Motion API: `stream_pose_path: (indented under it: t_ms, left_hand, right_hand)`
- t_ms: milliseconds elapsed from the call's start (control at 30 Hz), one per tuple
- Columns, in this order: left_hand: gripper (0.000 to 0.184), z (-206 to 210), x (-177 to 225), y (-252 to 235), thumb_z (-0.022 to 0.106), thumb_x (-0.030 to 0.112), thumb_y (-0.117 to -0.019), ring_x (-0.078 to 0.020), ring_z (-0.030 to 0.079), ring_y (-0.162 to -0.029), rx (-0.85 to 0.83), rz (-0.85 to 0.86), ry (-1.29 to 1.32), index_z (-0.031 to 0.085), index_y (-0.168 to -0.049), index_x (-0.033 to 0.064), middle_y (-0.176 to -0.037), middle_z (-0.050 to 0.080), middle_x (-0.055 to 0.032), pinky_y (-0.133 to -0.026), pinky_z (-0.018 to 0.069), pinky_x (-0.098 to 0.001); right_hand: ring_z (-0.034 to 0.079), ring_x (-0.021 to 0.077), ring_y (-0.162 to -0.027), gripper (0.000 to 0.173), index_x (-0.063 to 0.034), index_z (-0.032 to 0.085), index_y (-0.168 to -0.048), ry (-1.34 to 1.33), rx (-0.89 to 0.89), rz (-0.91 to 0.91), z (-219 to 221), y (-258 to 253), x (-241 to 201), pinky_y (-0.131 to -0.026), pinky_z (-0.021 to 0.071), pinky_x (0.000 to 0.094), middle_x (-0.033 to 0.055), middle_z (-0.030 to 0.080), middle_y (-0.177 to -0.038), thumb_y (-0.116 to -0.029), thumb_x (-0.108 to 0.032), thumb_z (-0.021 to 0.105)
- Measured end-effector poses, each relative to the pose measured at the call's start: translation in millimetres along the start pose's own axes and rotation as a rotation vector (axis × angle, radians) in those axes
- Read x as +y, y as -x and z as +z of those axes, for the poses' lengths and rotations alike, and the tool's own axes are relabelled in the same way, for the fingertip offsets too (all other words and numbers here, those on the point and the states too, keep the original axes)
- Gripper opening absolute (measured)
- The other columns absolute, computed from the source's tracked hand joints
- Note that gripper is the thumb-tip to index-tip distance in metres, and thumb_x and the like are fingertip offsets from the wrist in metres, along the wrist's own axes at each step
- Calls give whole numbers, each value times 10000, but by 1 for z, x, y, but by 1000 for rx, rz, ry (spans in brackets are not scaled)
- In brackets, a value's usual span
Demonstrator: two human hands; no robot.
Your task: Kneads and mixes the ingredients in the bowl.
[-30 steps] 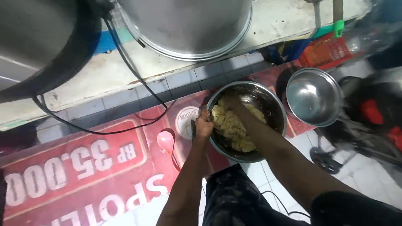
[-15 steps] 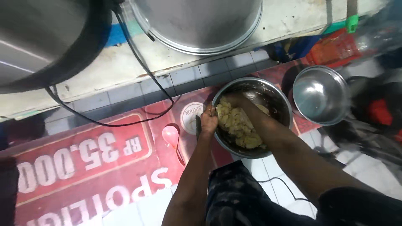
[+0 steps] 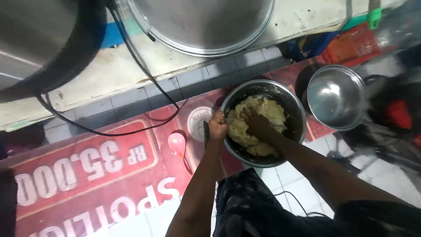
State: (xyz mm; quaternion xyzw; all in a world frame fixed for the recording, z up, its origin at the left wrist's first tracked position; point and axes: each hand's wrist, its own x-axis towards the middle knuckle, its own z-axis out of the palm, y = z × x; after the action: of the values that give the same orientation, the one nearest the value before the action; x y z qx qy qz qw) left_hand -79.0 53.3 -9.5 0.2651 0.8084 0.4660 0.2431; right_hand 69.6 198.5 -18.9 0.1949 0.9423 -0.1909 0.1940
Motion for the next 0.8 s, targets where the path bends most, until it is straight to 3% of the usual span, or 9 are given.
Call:
stream_pose_path:
  t_ms: [133, 200, 267, 333, 467, 533, 600, 700, 800]
  left_hand:
    - [418, -3, 3, 3, 460, 170, -1087, -377, 653, -1189, -13, -81, 11, 526, -1473, 24, -1307, 662, -231, -1019, 497, -577]
    - [422, -3, 8, 3, 435, 216, -1101, -373, 643, -1213, -12, -132, -29, 527, -1486, 67, -1330, 659, -208, -1026, 490, -591]
    - [433, -3, 11, 2, 418, 253, -1111, -401, 637, -1213, -12, -158, -65, 518, -1497, 83, -1326, 658, -219, -1011, 484, -618]
    - [440, -1, 13, 6, 431, 248, -1106, -421, 639, -1196, -19, -163, -75, 501, -1510, 89, -1314, 658, -231, -992, 486, -633]
    - [436, 0, 6, -2, 435, 185, -1096, -442, 668, -1115, -34, -124, -137, 497, -1514, 76, -1236, 679, -269, -956, 497, -635]
    - [458, 0, 8, -3, 462, 143, -1075, -426, 675, -1086, -61, -122, -127, 479, -1525, 66, -1204, 685, -270, -948, 504, -616]
    - [444, 0, 5, -3, 479, 109, -1059, -387, 680, -1092, -37, -102, -47, 506, -1496, 35, -1213, 688, -254, -963, 514, -575]
    - [402, 2, 2, -4, 439, 134, -1095, -348, 671, -1149, 9, -81, 71, 531, -1465, 7, -1271, 674, -243, -1017, 504, -530]
    - [391, 1, 3, 1, 417, 167, -1109, -326, 643, -1202, 25, -118, 179, 560, -1432, -2, -1316, 653, -232, -1057, 484, -511]
  right_hand:
    - [61, 418, -1595, 1078, -153, 346, -1622, -10, 107, -38, 5, -26, 1, -1164, 378, 641, 117, 107, -1742, -706, -123, 914]
    - [63, 412, -1596, 982, -128, 349, -1617, 10, 19, -24, -8, -15, -5, -1187, 338, 640, 112, 97, -1745, -793, -214, 875]
    - [204, 413, -1567, 705, -52, 467, -1540, -48, -30, 1, -30, 18, -12, -1217, 257, 639, 162, 281, -1689, -915, -188, 763]
    - [439, 400, -1449, 482, 7, 577, -1424, -206, 18, 231, -51, 63, -15, -1183, 371, 579, 213, 490, -1542, -961, -96, 666]
    - [480, 453, -1388, 509, 36, 444, -1497, -746, 384, 784, -40, 61, 39, -1132, 398, 618, 309, 479, -1498, -1130, -307, 368]
    - [519, 419, -1360, 681, 35, 525, -1444, -1005, 438, 876, -40, 18, 59, -1121, 396, 609, 302, 540, -1446, -1126, -499, 245]
    - [538, 335, -1335, 678, -7, 546, -1428, -1114, 316, 768, -54, -26, 66, -1119, 413, 546, 238, 563, -1434, -1112, -540, 269]
    - [539, 273, -1377, 516, -56, 582, -1433, -865, 58, 412, -83, -64, 41, -1177, 406, 495, 165, 582, -1469, -1097, -428, 460]
    - [609, 379, -1253, 537, -20, 694, -1261, -553, -60, 218, -80, -68, -22, -1089, 444, 621, 223, 671, -1295, -954, -459, 716]
